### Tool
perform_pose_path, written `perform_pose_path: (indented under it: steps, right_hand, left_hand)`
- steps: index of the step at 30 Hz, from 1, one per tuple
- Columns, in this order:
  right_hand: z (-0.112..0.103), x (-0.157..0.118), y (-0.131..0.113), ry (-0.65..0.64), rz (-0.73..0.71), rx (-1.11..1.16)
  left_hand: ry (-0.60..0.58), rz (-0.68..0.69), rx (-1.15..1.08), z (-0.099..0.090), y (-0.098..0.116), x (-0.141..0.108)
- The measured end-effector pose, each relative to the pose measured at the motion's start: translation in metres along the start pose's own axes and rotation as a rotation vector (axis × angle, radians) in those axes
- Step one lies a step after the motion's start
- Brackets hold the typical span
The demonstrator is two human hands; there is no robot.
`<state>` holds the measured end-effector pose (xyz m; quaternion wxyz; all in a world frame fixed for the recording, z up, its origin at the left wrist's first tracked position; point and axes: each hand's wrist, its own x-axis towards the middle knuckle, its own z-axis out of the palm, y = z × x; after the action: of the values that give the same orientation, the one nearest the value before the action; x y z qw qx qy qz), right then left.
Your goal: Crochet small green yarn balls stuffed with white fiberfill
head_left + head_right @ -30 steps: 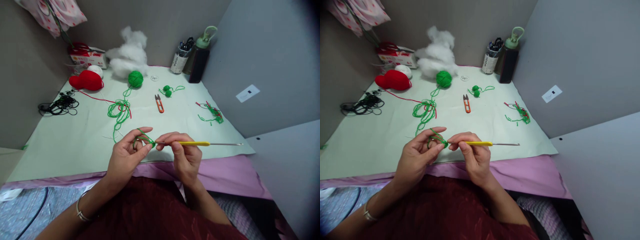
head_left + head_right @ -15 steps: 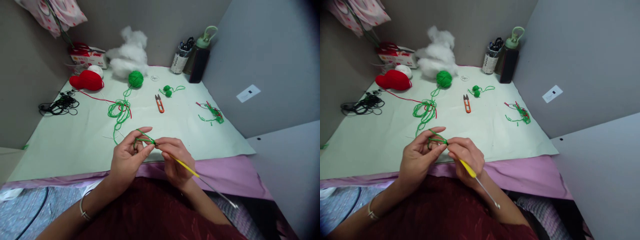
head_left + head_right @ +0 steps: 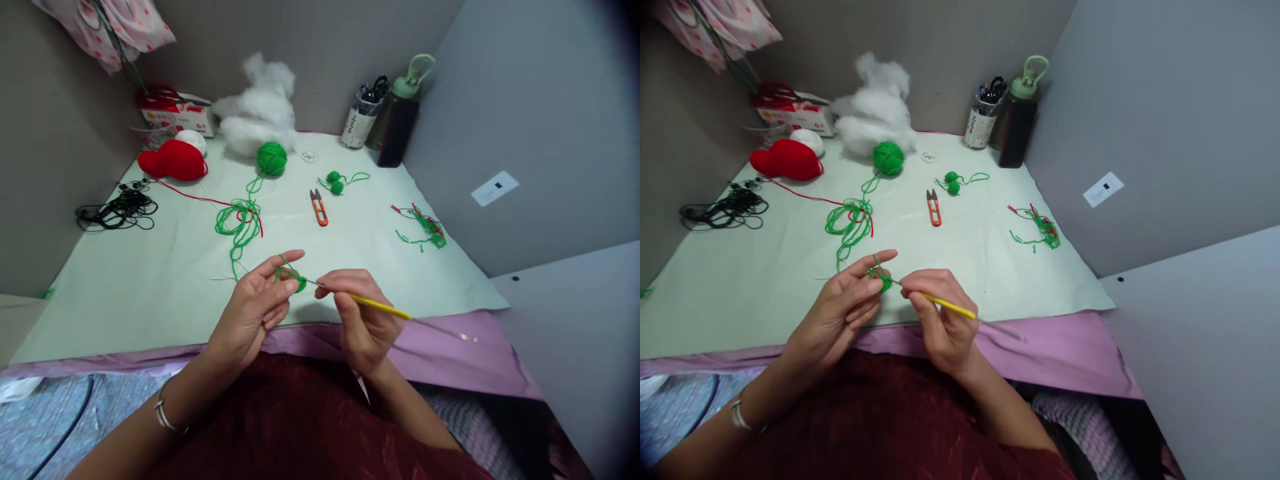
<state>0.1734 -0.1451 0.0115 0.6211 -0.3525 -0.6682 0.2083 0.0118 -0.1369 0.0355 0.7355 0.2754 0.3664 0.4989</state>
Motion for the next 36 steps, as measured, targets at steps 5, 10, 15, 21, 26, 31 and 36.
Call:
perform_pose_path:
  steps: [5,10,15,21,26,31,36]
  right_hand:
    - [0.003,0.007,0.0,0.076,0.311,0.419]
    - [0.01,0.009,0.003,0.021,0.233,0.364]
    - [0.013,-0.001,0.005,-0.003,0.011,-0.007]
    - [0.01,-0.001,0.011,0.024,-0.032,-0.109]
    - [0.01,0.007,0.01,0.069,0.331,0.354]
    - [0.016,0.004,0.014,0.03,0.335,0.389]
    - [0.014,0.003,0.018,0.052,0.37,0.424]
  left_hand:
    - [0.015,0.086,0.101,0.0,-0.003,-0.001]
    - [-0.035,0.113,0.195,-0.002,-0.011,0.001]
    - [-0.021,0.101,0.09,0.001,-0.012,0.004]
    - [-0.071,-0.104,-0.101,-0.001,-0.003,0.007]
    - [-0.016,-0.004,-0.04,-0.003,0.0,0.006]
    - [-0.024,0.162,0.207,-0.005,-0.011,0.004]
    - [0.025,0.315,0.374,-0.012,-0.013,0.004]
